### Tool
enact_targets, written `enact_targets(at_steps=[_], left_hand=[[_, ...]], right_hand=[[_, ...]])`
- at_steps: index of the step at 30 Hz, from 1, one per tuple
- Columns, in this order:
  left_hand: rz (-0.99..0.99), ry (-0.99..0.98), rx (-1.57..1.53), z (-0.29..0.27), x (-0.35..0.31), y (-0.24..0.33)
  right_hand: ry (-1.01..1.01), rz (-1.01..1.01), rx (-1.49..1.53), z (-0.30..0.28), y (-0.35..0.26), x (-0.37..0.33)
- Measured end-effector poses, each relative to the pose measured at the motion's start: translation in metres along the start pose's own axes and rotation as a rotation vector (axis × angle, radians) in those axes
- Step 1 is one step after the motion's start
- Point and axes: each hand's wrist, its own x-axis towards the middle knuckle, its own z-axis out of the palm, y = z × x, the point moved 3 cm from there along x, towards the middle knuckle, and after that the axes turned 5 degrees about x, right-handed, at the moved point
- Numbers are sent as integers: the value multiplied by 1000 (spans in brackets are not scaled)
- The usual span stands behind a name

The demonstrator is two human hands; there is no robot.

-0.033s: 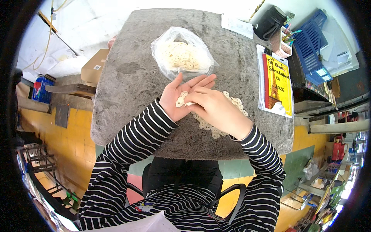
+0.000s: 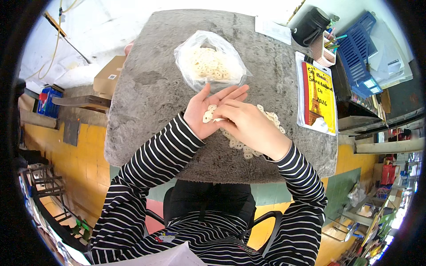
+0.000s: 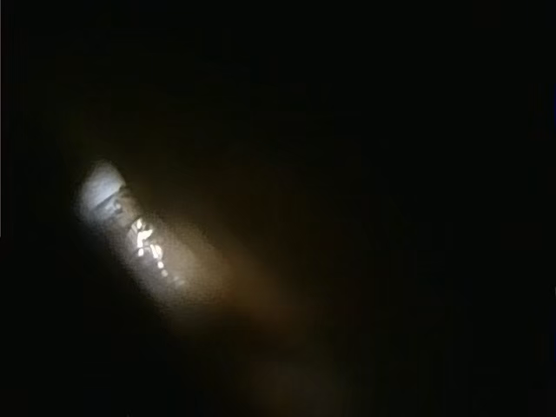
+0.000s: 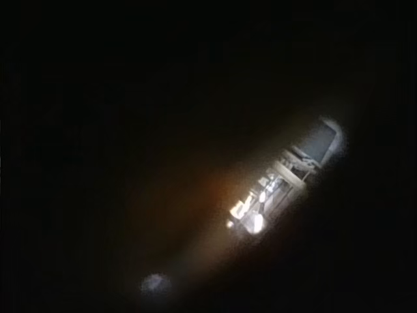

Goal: The person sits at a table and repeatedly picks up small white circular pieces from a plastic bag, inspects them, and places them on a gray cloth. The person then gathers the pieces back into the bag and seals it.

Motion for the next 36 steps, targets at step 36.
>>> enact_targets(at_steps=[36], left_hand=[[27, -315, -28, -16, 10, 9]], right_hand=[[51, 446, 487, -20, 38, 34]])
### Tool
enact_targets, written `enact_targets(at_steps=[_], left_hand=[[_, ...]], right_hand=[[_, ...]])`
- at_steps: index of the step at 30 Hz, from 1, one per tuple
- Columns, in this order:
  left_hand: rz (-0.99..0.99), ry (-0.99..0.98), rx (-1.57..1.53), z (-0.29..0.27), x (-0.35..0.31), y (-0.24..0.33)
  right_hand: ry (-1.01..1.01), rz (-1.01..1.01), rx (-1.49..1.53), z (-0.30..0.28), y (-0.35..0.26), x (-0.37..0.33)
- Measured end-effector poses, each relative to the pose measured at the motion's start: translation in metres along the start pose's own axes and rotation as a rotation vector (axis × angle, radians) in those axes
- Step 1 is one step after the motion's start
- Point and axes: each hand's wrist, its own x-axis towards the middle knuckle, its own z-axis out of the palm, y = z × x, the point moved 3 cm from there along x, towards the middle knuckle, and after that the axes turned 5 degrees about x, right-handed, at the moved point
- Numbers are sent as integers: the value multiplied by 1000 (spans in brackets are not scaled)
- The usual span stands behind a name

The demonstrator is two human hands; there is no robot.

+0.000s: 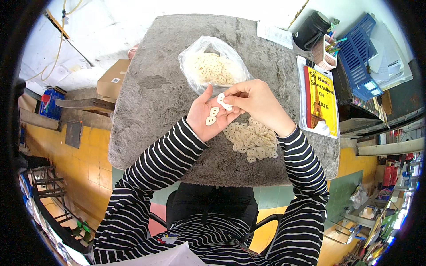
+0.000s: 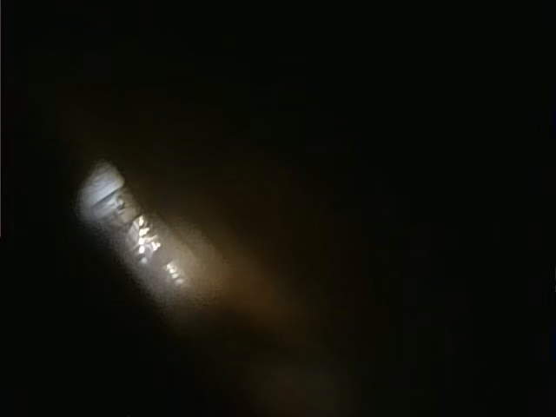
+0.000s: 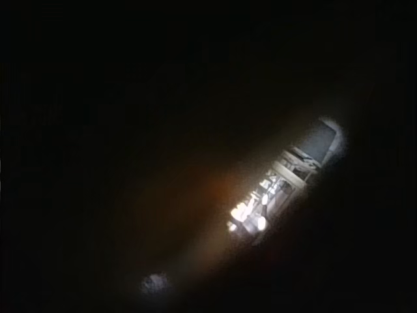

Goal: The person sits at a table and repeatedly picks up small white circular pieces from a plastic bag, inspects them, and places them on a gray cloth. The person then gathers the pieces back into the bag and seals it.

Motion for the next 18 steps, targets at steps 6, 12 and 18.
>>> enact_targets(at_steps=[6, 12, 18], left_hand=[[11, 242, 48, 2, -1, -1], [7, 223, 60, 2, 0, -1], [31, 452, 170, 9, -1, -3]], right_hand=[[13, -52, -167, -3, 2, -2], [41, -56, -49, -6, 1, -1], [94, -186, -146, -10, -8, 4]])
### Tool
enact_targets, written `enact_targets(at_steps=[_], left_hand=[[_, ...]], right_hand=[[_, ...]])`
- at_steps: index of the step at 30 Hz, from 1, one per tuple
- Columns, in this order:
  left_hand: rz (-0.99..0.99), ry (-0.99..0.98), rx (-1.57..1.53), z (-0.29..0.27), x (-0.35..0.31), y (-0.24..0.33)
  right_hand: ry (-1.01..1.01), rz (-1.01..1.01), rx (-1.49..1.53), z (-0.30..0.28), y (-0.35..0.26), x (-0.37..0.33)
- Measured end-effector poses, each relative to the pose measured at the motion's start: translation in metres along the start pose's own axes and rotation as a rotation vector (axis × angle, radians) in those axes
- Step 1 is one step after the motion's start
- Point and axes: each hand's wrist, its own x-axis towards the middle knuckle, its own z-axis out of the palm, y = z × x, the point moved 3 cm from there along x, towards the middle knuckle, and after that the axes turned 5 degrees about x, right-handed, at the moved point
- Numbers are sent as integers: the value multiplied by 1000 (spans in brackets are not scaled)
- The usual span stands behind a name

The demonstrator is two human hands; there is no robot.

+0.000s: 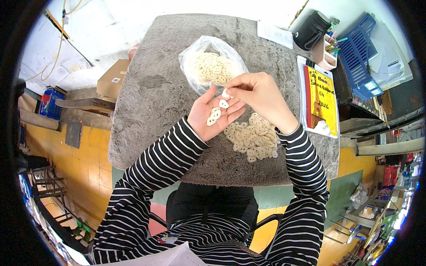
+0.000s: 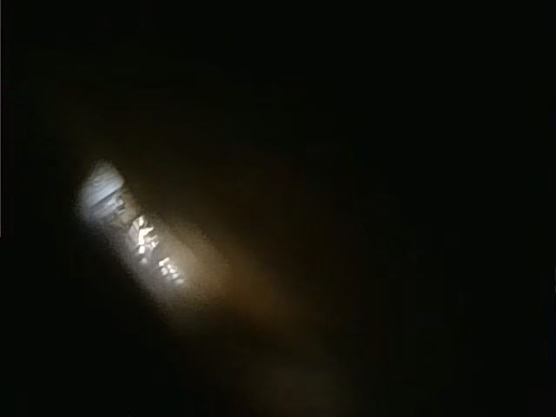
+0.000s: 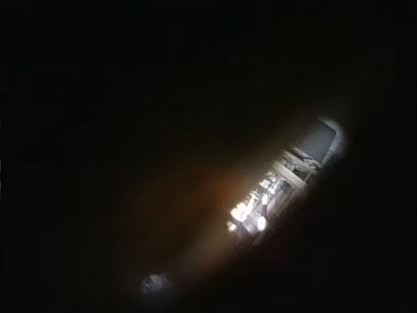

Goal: The person sits at a table and repeatedly picks up small white circular pieces from a plastic bag, inspects them, and places them on a gray cloth. The person then gathers the pieces back into the bag and seals it.

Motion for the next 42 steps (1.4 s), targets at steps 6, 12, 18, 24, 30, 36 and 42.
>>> enact_targets(at_steps=[6, 12, 18, 24, 30, 36, 42], left_hand=[[-15, -116, -10, 10, -2, 2], [27, 87, 74, 16, -8, 6], [5, -32, 5, 8, -6, 3], [-45, -362, -210, -8, 1, 3], [11, -53, -46, -1, -2, 2], [27, 147, 291, -1, -6, 6], [-79, 8, 445, -3, -10, -2]], right_hand=[[138, -168, -91, -3, -16, 29], [-52, -196, -263, 11, -27, 18], [-117, -281, -392, 43, -16, -19], [-189, -61, -145, 24, -10, -11], [-30, -176, -182, 11, -23, 10], [192, -309, -262, -7, -20, 47], [301, -286, -58, -38, 16, -10]])
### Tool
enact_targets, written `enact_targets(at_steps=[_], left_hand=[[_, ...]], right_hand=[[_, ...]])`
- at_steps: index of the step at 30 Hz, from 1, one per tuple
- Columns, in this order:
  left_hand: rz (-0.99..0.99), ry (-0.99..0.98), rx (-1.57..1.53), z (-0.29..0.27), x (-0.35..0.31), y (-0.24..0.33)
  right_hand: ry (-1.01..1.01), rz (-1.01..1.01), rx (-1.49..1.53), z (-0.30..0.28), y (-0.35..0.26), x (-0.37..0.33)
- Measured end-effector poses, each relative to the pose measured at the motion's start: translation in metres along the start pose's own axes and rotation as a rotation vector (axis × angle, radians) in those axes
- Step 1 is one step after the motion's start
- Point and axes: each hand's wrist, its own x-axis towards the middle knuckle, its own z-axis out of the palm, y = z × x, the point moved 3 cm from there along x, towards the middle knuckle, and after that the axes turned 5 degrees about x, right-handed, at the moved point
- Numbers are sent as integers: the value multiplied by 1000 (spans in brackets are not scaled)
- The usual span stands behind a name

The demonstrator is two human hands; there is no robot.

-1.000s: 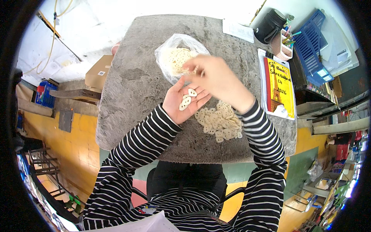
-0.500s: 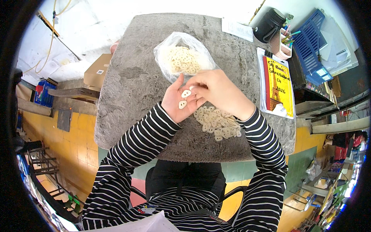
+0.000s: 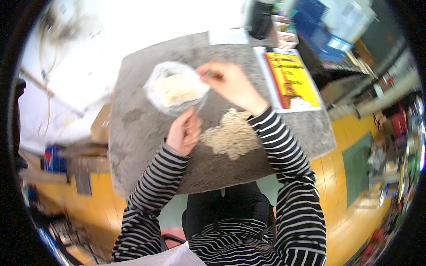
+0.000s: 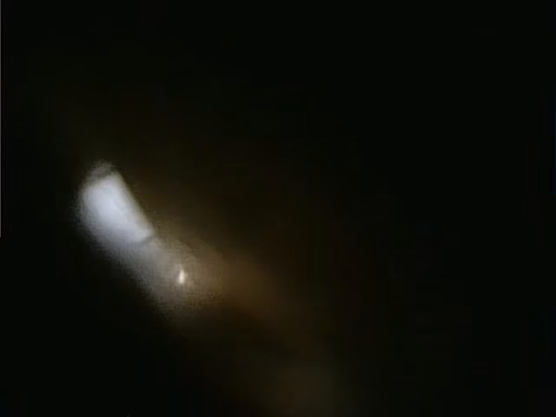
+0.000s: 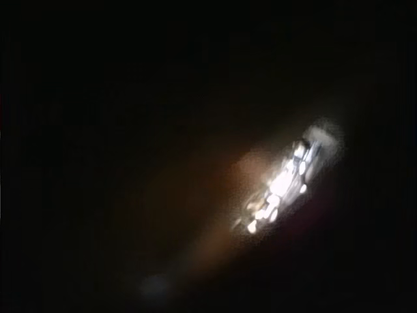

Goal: The person sits at a table and repeatedly picks up small white circular pieces from a plastic bag, inspects them, and places them on a gray cloth. The person then gathers the pieces back into the bag and seals it.

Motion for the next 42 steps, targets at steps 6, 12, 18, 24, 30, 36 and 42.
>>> enact_targets(at_steps=[6, 12, 18, 24, 30, 36, 42], left_hand=[[684, 402, 637, 3, 4, 53], [861, 539, 1630, -24, 66, 119], [825, 520, 2150, -28, 93, 114], [1070, 451, 1798, 26, 50, 50], [858, -157, 2035, 59, 51, -36], [850, -136, 1868, 62, 47, -37], [558, -67, 1177, 34, 55, -31]], right_hand=[[-18, -56, -275, -21, 42, -74], [116, -2, -373, -33, 58, -149], [-6, -104, -305, -17, 57, -162], [26, -196, -330, -7, 56, -161], [100, -145, -277, -10, 68, -155], [448, -127, -51, -30, 73, -156], [561, -35, -21, -42, 79, -155]])
